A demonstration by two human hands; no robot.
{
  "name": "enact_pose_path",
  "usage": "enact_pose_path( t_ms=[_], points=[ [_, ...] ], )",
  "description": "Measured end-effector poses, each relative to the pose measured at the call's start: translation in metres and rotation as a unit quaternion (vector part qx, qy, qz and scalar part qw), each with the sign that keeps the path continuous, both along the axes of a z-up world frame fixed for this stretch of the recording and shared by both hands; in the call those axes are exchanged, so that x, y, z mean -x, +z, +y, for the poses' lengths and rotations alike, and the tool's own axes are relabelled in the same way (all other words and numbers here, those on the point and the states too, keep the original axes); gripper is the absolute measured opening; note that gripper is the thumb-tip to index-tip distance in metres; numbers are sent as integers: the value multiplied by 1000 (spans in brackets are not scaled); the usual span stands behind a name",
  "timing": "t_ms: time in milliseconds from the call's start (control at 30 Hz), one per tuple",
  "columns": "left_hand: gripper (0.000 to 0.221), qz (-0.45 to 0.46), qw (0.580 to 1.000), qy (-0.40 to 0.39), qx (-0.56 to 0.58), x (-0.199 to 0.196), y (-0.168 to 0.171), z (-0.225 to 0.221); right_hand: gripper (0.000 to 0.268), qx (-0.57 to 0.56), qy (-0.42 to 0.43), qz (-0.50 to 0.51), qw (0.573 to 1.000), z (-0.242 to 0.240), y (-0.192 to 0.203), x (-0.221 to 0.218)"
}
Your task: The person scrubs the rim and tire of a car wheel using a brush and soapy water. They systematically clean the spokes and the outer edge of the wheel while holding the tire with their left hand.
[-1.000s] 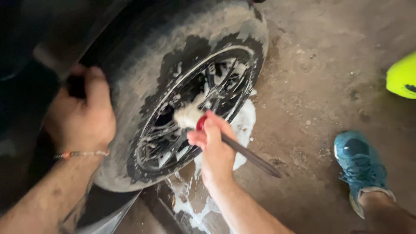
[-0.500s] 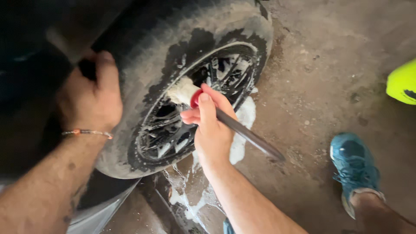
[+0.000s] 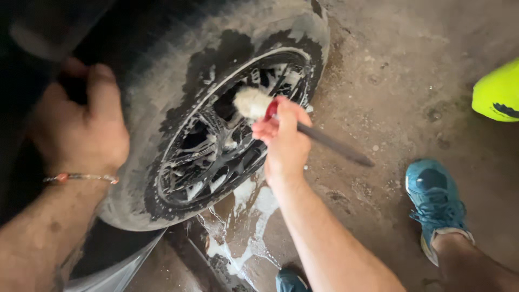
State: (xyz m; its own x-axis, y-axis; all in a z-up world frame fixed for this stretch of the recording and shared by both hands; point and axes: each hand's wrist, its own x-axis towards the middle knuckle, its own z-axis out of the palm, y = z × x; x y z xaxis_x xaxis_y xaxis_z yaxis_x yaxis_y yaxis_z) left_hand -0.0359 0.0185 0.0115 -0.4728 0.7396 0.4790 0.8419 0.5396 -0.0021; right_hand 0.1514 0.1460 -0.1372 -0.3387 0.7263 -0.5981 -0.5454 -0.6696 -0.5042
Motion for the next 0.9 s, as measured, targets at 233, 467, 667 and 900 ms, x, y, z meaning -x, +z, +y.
enact_pose_path(
  t_ms=[233,467,667,900],
  points=[
    [32,-40,998,42,-24,-7,2,10,40,95,139,-120,978,-24,-22,-9],
    [27,-22,999,22,-32,-2,-4,7,38,-66,-67,37,995,29,3,1],
    [38,-41,998,43,-29,-9,3,15,34,25,41,-54,997,5,-13,-11],
    [27,-10,999,37,-14,-6,0,6,40,-52,-30,32,998,21,12,-12]
  ],
)
